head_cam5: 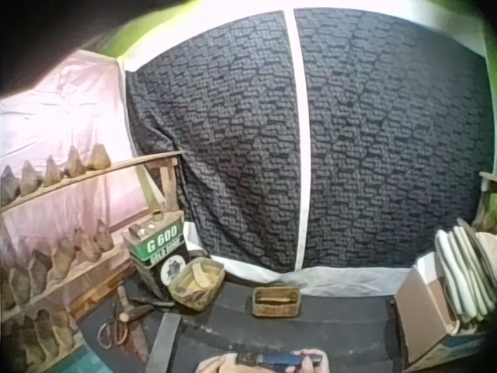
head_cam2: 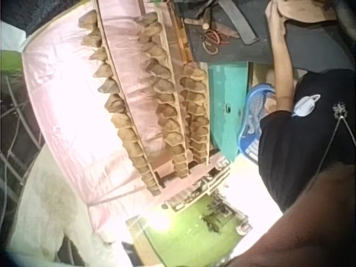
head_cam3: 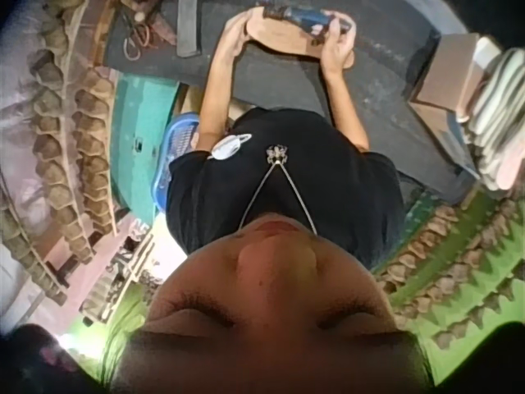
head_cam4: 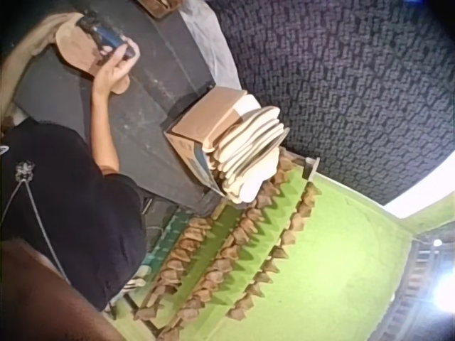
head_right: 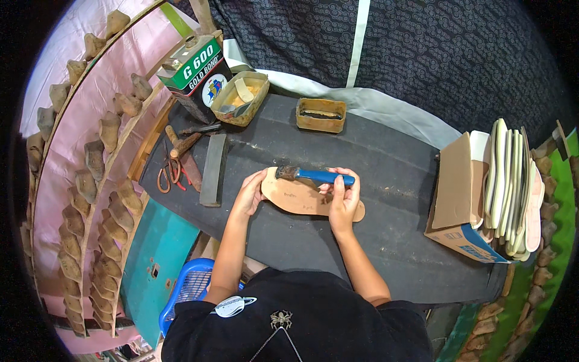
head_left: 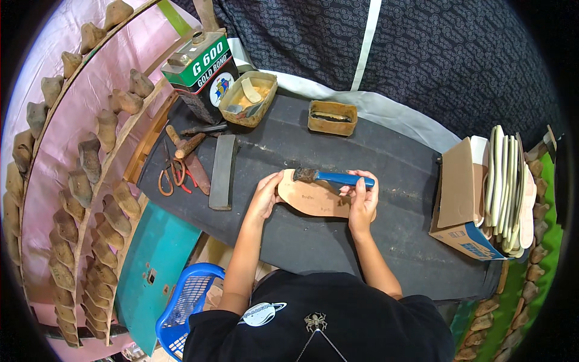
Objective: The person takes shoe soles from a basket and a cardboard box, places them on the workbench, and applies adhesive to the soles using a brush.
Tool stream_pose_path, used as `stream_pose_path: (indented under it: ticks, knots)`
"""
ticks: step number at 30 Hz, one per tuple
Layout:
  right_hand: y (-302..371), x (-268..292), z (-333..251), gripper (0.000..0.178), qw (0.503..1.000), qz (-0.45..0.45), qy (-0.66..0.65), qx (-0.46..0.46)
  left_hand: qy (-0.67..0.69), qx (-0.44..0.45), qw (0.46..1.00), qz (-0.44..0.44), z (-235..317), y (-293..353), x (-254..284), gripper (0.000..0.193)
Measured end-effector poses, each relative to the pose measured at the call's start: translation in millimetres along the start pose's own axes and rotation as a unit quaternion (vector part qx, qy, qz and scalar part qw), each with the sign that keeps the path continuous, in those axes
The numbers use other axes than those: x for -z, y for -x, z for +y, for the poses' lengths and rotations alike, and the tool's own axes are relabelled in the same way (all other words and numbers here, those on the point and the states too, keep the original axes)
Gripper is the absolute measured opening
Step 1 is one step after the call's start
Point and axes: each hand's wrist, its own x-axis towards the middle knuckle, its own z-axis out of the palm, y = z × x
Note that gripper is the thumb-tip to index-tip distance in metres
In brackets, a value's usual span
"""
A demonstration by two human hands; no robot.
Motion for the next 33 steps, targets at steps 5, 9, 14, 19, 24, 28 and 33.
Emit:
stream_pose_path:
  ticks: [5,9,14,19,24,28,33]
  knots:
    - [-2,1,-3,0.02,1.0,-0.02,0.021,0.013,-0.017,-0.007,1.0,0.017,2,2,-3,0.03]
    - [-6,16,-10,0.018,0.995,-0.013,0.081,0.056,-0.034,-0.005,0.999,0.027,-1,0,0,0.029]
    - [-11,34,-14,0.012,0.984,0.002,0.11,0.139,-0.045,-0.006,0.998,0.031,-3,-1,0,0.029]
    - [-10,35,-12,0.012,0.966,0.021,0.152,0.21,-0.041,-0.006,0.999,0.028,-6,-4,4,0.03]
    - [2,12,-3,0.021,0.99,-0.024,0.059,0.122,-0.038,-0.006,0.999,0.028,-3,-2,-2,0.03]
    - [2,5,2,0.023,0.995,-0.044,0.046,0.083,-0.045,-0.007,0.999,0.02,-2,-2,0,0.03]
    - [-4,14,1,0.019,0.994,-0.029,0.057,0.088,-0.048,-0.009,0.998,0.029,-3,-1,-1,0.031]
